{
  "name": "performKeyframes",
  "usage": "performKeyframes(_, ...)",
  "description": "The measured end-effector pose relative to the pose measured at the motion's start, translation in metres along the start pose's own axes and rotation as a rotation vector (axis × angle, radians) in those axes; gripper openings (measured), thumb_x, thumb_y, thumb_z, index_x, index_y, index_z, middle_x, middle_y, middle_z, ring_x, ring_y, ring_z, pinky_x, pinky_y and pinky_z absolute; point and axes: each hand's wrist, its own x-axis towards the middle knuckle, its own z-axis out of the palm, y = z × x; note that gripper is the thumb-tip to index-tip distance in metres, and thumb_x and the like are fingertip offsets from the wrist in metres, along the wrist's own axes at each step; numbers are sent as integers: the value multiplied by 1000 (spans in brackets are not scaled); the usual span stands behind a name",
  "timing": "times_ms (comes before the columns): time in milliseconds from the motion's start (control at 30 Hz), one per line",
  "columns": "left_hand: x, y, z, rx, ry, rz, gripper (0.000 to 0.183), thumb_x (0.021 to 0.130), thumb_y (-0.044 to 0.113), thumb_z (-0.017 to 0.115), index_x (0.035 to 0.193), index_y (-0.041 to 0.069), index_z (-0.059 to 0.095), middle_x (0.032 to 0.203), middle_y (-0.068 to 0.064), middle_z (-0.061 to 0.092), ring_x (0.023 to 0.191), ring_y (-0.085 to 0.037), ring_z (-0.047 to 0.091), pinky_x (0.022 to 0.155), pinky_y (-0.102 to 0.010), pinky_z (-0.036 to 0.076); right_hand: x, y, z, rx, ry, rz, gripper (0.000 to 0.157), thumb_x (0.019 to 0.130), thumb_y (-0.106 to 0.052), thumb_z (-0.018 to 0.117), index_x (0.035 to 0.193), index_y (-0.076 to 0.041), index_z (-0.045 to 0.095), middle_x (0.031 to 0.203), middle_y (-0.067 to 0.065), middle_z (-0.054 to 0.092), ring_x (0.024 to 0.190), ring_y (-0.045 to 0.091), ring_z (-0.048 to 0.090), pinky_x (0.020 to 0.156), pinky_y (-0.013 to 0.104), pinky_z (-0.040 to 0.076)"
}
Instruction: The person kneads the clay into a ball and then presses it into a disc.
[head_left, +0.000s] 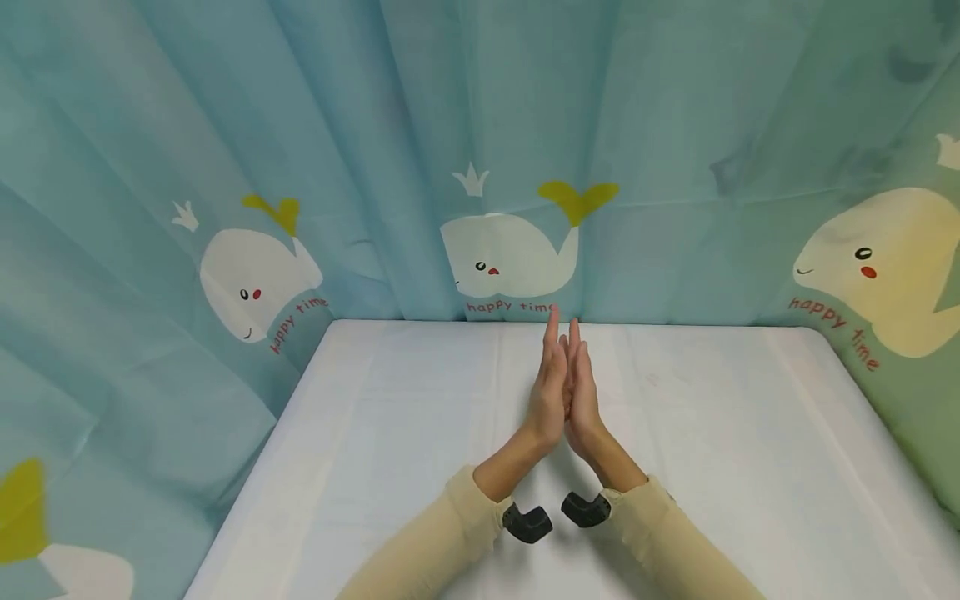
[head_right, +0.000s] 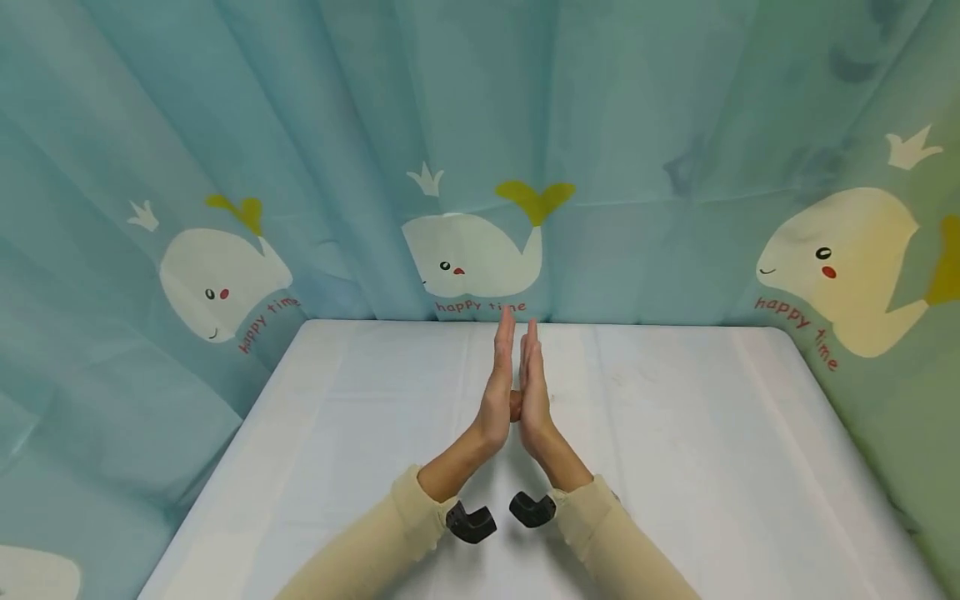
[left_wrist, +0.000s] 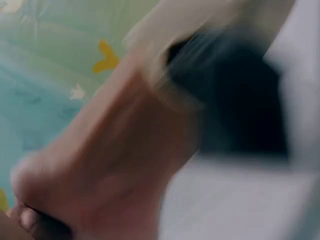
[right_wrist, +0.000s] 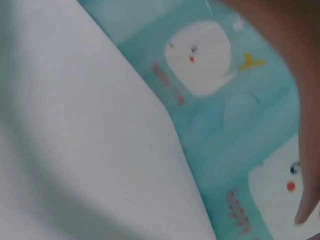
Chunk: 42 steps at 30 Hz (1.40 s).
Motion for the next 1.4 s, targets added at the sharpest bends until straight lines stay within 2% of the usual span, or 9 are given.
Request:
performKeyframes(200, 20, -15, -12, 60, 129, -47, 68, 110, 56, 15, 167, 21, 5, 173, 0, 7, 158, -20, 6, 125, -54, 7, -21, -1, 17, -51, -24, -75, 60, 110, -56, 9, 166, -37, 1, 171, -9, 5, 157, 15, 3, 124, 51, 6)
performKeyframes(533, -6, -9, 5, 28, -105, -90, 71, 107, 63, 10, 167, 27, 1, 172, 9, 1, 154, -7, 7, 124, -39, 17, 2, -8, -10, 34, 66, -58, 58, 109, -57, 11, 163, -43, -5, 171, -12, -7, 156, 7, -7, 126, 37, -1)
performKeyframes(600, -9, -5, 6, -28, -93, -116, 68, 107, 62, 10, 167, 31, 0, 172, 9, -1, 139, -7, 37, 105, -30, 38, 5, -6, -14, 44, 54, -33, 59, 108, -60, 11, 162, -46, -7, 171, -11, -10, 156, 7, -10, 125, 34, 1)
performKeyframes(633, -9, -4, 6, -49, -74, -128, 66, 107, 60, 10, 166, 33, 0, 172, 10, -1, 138, -4, 35, 104, -29, 37, 5, -5, -14, 25, 47, -22, 59, 108, -60, 10, 162, -46, -7, 171, -11, -10, 156, 7, -9, 122, 31, 15)
performKeyframes(767, -1, -9, -1, -78, 14, -135, 60, 110, 52, 11, 166, 34, 1, 172, 7, 0, 142, -8, 35, 113, -39, 33, -6, 0, -5, -57, 5, -14, 57, 109, -58, 9, 163, -45, -4, 171, -11, -4, 156, 7, -5, 116, 37, 22)
performKeyframes(833, 2, -16, -4, -68, 35, -132, 59, 111, 49, 12, 166, 34, 1, 173, 5, 1, 155, -8, 4, 124, -49, 8, -13, -1, 1, -118, -6, -44, 55, 110, -54, 8, 163, -44, -3, 171, -13, 0, 156, 7, -2, 118, 40, 21)
performKeyframes(1067, -4, -40, -4, -129, 21, -173, 59, 110, 46, 11, 166, 33, 0, 172, -1, 0, 157, -18, 4, 107, -38, 34, -7, -24, 8, -228, -16, -134, 54, 110, -54, 11, 162, -49, -3, 170, -16, 5, 156, 7, 1, 123, 54, -1)
performKeyframes(1300, -11, -21, 3, -173, -38, -74, 60, 112, 44, 11, 167, 26, -3, 173, 0, -5, 158, -17, -2, 126, -42, 5, 16, -9, -17, -201, 25, -29, 53, 109, -53, 7, 160, -51, -8, 170, -16, -11, 155, 8, -10, 124, 52, -3)
performKeyframes(1400, -8, -15, 2, -241, -10, -122, 62, 111, 47, 13, 167, 25, -3, 173, -2, -3, 158, -22, -1, 126, -48, 1, 8, -1, -15, -172, 12, -44, 55, 111, -50, 7, 163, -41, -8, 171, -10, -10, 156, 12, -10, 124, 50, -7)
